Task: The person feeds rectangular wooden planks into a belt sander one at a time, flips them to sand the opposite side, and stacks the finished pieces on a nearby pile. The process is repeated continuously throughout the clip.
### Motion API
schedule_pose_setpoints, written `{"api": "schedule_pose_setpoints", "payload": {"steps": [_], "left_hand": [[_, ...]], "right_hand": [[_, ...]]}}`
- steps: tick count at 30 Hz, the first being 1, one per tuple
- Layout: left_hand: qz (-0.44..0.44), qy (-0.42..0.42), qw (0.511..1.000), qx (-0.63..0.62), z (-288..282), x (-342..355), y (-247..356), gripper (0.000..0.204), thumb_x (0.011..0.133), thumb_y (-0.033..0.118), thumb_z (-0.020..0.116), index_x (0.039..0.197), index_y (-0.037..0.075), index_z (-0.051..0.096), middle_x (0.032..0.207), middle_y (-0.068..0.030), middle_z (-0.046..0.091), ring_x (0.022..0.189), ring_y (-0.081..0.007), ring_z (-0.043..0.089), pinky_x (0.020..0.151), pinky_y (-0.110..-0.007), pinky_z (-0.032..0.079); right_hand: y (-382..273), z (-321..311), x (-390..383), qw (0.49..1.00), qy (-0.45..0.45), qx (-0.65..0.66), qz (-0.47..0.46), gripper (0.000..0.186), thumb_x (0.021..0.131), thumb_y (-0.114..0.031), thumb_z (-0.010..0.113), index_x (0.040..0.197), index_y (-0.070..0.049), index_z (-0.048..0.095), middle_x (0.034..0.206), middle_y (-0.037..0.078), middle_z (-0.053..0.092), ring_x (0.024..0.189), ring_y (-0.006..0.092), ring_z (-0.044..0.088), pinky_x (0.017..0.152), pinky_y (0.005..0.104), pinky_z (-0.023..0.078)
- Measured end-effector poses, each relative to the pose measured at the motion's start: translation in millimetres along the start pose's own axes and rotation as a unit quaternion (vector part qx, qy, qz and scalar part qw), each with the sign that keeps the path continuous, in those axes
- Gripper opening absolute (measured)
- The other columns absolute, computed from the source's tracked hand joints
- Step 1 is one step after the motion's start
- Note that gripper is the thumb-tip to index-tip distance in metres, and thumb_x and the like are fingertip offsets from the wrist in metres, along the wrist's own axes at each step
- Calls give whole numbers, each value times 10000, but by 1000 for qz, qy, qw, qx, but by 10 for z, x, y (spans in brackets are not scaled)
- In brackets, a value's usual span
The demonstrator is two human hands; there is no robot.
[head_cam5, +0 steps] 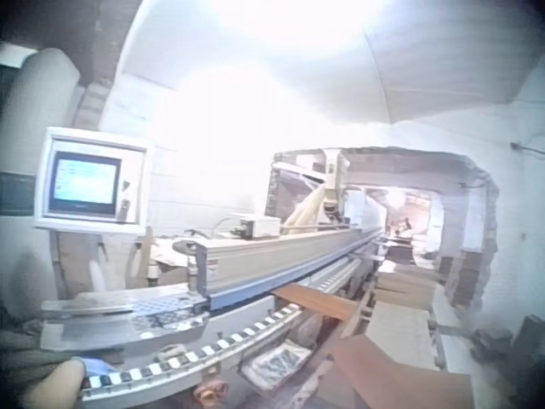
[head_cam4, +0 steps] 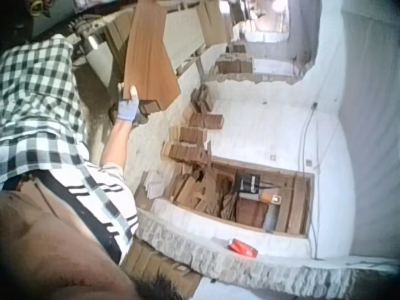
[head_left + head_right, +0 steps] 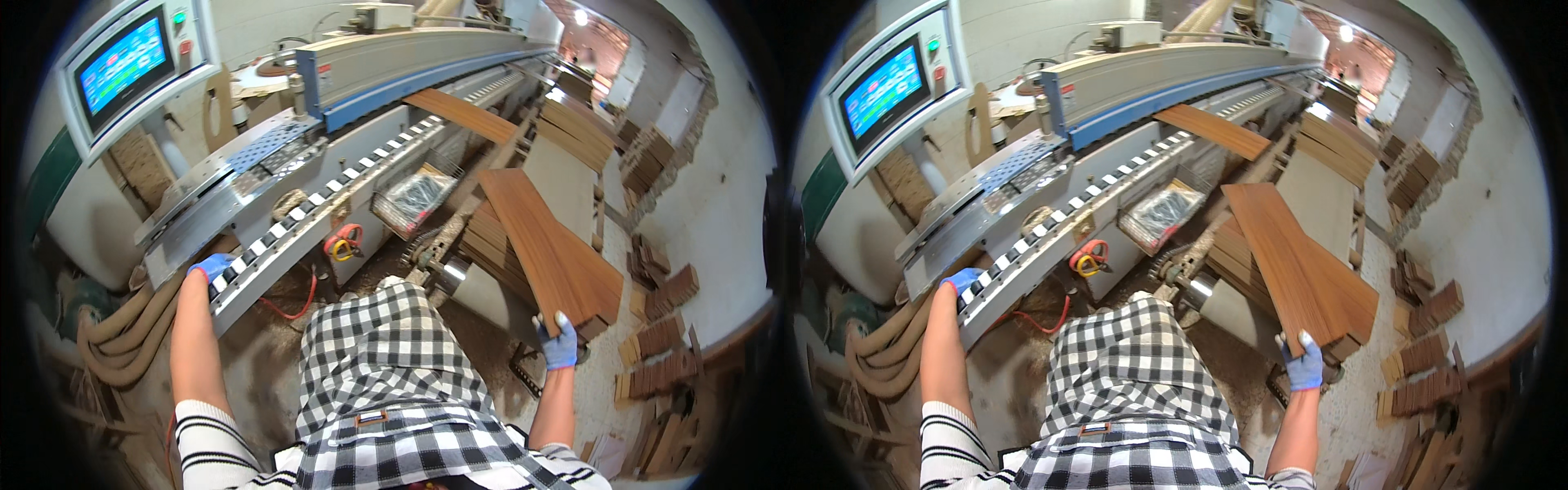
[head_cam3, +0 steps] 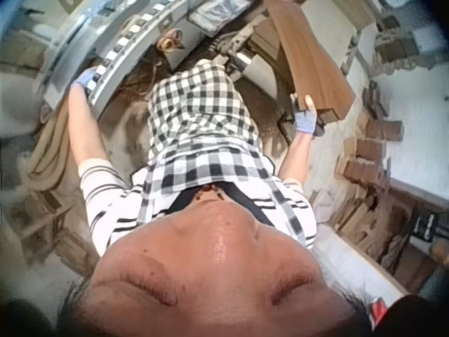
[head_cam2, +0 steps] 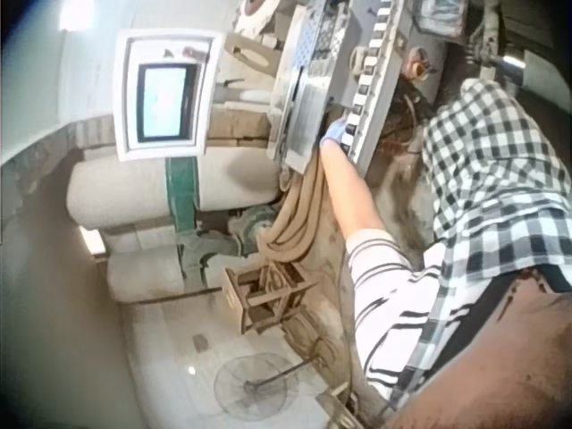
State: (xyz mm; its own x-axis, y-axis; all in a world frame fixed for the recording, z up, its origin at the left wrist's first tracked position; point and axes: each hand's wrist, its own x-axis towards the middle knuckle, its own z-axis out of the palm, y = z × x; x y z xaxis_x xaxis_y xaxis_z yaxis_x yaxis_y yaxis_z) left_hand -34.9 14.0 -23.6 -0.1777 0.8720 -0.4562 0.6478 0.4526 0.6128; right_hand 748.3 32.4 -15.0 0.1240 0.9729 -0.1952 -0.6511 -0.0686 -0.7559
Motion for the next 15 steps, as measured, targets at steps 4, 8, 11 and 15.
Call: {"api": "schedule_pose_setpoints", "payload": {"steps": [4,8,11,15], "left_hand": [[-38,13,999,-28,99,-67,230,313,837,337,543,1041,135,667,946,5,643,837,-138,563,786,-338,455],[-39,20,998,36,90,-242,503,359,825,328,552,1121,151,650,1003,-15,646,887,-153,575,815,-343,457],[-18,18,998,55,84,-123,279,373,844,318,537,1170,164,629,1071,-7,640,945,-148,569,858,-344,445],[-5,0,999,46,76,-166,386,363,862,283,502,1191,183,618,1091,20,633,955,-135,559,870,-329,435]], "right_hand": [[221,-125,-207,999,-26,-14,22,391,767,-164,644,1103,-18,507,875,115,630,763,250,639,756,452,546],[397,360,-364,994,-72,-6,75,444,744,-154,621,1139,1,489,873,128,642,724,254,647,727,444,553],[572,881,-400,983,-127,-3,129,497,733,-141,618,1182,8,464,947,149,629,768,273,651,732,447,562],[902,1625,-433,960,-210,-29,185,585,708,-125,644,1235,15,431,1116,163,551,957,305,609,754,474,564]]}}
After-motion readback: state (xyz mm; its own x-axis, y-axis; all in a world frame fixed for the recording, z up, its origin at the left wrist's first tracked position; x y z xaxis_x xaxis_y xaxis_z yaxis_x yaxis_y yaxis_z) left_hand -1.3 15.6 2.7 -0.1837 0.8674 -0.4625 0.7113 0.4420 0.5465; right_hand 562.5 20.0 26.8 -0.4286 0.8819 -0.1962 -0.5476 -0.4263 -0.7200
